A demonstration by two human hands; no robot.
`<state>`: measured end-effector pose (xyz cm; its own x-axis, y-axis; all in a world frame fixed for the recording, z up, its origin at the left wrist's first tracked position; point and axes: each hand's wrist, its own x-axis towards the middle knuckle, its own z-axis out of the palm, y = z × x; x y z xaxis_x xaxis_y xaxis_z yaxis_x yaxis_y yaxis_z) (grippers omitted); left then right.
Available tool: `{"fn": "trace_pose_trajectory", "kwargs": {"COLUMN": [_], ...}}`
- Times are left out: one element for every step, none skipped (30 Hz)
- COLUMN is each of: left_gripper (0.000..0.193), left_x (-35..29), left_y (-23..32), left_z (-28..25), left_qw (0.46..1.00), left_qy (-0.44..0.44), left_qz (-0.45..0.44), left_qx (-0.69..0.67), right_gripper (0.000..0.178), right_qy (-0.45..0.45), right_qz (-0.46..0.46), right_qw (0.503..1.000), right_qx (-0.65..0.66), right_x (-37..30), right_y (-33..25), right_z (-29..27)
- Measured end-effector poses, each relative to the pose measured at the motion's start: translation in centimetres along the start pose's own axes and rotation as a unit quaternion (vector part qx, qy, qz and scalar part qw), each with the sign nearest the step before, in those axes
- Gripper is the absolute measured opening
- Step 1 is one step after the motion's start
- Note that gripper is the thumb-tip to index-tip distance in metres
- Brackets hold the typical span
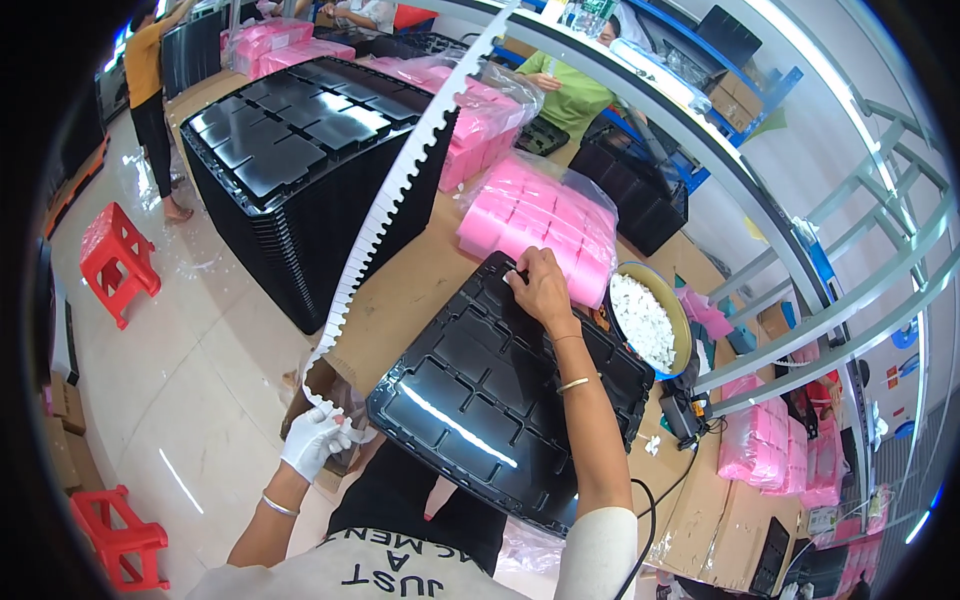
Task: The person peels adhesive pads from a strip and sticks them onto a black plastic tray by hand, places a pink foam insert inside, and repeats applying adhesive pads onto another tray.
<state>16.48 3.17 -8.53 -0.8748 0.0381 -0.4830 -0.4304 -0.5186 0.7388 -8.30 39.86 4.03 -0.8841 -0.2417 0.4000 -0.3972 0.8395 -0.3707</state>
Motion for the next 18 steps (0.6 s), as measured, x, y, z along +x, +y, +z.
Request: {"fn": "trace_pose_trajectory", "kwargs": {"left_gripper": [0.005, 0.006, 0.006, 0.007, 0.007, 0.007, 0.008, 0.009, 0.009, 0.010, 0.011, 0.011, 0.012, 0.013, 0.013, 0.012, 0.011, 0.011], "left_x": [0.3, 0.5, 0.6, 0.8, 0.9, 0.9, 0.7, 0.5, 0.4, 0.2, 0.2, 0.3, 0.3, 0.3, 0.1, 0.1, 0.0, -0.2], "left_y": [-0.1, -0.2, -0.4, -0.6, -0.7, -0.7, -0.5, -0.4, -0.4, -0.4, -0.4, -0.3, -0.3, -0.3, -0.3, -0.3, -0.2, -0.2], "left_z": [0.2, 0.4, 0.4, 0.2, 0.2, 0.4, 0.5, 0.6, 0.5, 0.5, 0.4, 0.3, 0.1, -0.1, 0.0, 0.1, 0.1, 0.0], "left_qw": [1.000, 1.000, 1.000, 1.000, 0.999, 0.999, 0.999, 0.998, 0.998, 0.998, 0.998, 0.998, 0.998, 0.997, 0.997, 0.998, 0.999, 0.999], "left_qy": [-0.006, -0.012, -0.014, -0.020, -0.025, -0.028, -0.031, -0.034, -0.035, -0.029, -0.022, -0.022, -0.038, -0.053, -0.052, -0.046, -0.040, -0.038], "left_qz": [-0.001, 0.000, -0.002, -0.012, -0.021, -0.021, -0.025, -0.029, -0.027, -0.037, -0.047, -0.044, -0.037, -0.031, -0.033, -0.027, -0.022, -0.024], "left_qx": [0.000, -0.001, -0.001, -0.007, -0.013, -0.014, -0.024, -0.034, -0.035, -0.034, -0.033, -0.035, -0.036, -0.036, -0.037, -0.032, -0.028, -0.027], "right_gripper": [0.031, 0.031, 0.033, 0.035, 0.035, 0.036, 0.036, 0.036, 0.034, 0.033, 0.022, 0.022, 0.016, 0.011, 0.005, 0.005, 0.005, 0.005], "right_qy": [0.006, 0.005, 0.014, 0.023, 0.023, 0.028, 0.032, 0.033, 0.032, 0.032, 0.047, 0.047, 0.055, 0.061, 0.071, 0.069, 0.063, 0.057], "right_qz": [0.012, 0.014, 0.011, 0.007, 0.008, 0.011, 0.012, 0.011, 0.012, 0.012, 0.025, 0.021, 0.015, 0.009, 0.008, 0.009, 0.006, 0.003], "right_qw": [1.000, 1.000, 1.000, 1.000, 1.000, 1.000, 0.999, 0.999, 0.999, 0.999, 0.998, 0.998, 0.998, 0.998, 0.997, 0.997, 0.997, 0.997], "right_qx": [0.014, 0.012, 0.013, 0.014, 0.011, 0.002, -0.005, -0.006, 0.015, 0.037, 0.044, 0.044, 0.019, -0.005, -0.021, -0.019, -0.037, -0.055], "right_x": [-0.1, -0.2, -0.3, -0.3, -0.4, -0.5, -0.5, -0.7, -1.1, -1.3, -1.6, -1.2, -1.1, -1.1, -1.1, -0.9, -0.7, -0.5], "right_y": [0.3, 0.7, 1.2, 1.3, 1.4, 1.4, 0.8, 0.3, -0.2, -0.9, -1.8, -1.7, -1.7, -1.8, -1.7, -1.9, -2.0, -2.0], "right_z": [-0.1, 0.0, 0.2, 0.3, 0.3, 0.4, 0.5, 0.5, 0.3, 0.0, 0.1, 0.3, 0.3, 0.4, 0.4, 0.5, 0.5, 0.5]}}
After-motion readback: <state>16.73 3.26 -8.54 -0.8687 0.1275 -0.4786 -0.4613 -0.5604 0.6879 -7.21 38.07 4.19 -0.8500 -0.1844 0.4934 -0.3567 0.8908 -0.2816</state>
